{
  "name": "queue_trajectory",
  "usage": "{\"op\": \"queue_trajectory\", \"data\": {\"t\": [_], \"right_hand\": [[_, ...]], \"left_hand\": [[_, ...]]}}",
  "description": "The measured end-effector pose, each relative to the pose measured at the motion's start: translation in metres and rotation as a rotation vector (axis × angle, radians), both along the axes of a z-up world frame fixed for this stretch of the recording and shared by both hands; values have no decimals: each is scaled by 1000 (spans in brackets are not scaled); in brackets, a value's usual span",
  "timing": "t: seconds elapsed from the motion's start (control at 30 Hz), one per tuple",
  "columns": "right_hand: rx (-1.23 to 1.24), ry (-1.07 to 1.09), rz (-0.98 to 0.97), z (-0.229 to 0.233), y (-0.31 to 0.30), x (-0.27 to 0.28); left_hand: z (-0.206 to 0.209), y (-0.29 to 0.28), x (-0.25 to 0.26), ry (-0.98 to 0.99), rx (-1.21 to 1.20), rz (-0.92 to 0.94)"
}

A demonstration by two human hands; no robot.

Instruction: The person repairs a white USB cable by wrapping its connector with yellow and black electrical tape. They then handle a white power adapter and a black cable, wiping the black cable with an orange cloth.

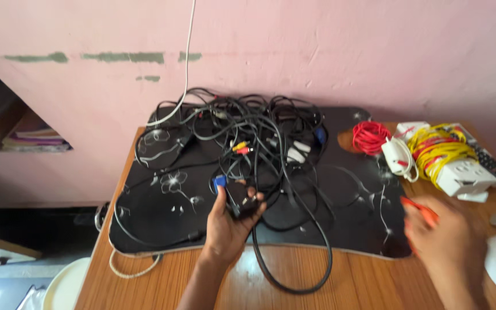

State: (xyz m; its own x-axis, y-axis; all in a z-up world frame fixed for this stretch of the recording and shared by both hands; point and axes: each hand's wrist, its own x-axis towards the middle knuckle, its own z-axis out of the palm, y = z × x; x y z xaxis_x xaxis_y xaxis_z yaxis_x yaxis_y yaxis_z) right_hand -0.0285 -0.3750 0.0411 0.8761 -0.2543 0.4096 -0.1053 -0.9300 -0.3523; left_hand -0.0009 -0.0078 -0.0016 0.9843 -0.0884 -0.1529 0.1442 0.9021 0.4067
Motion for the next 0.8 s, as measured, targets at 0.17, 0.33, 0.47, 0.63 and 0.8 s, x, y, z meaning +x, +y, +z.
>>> {"op": "queue_trajectory", "data": {"t": [0.17,0.33,0.47,0.63,0.8], "right_hand": [[-423,76,-55,-35,-61,12],[33,-246,165,32,38,-8],[145,-366,804,90,132,-3],[158,-173,1011,105,182,14],[188,-213,1023,111,180,25]], "left_hand": [[12,-3,-2,17,148,-3],[41,-10,-20,-41,529,-32],[74,-17,-37,-149,753,-135],[111,-10,-56,-339,883,-181],[131,13,-69,-287,1039,-251]]}}
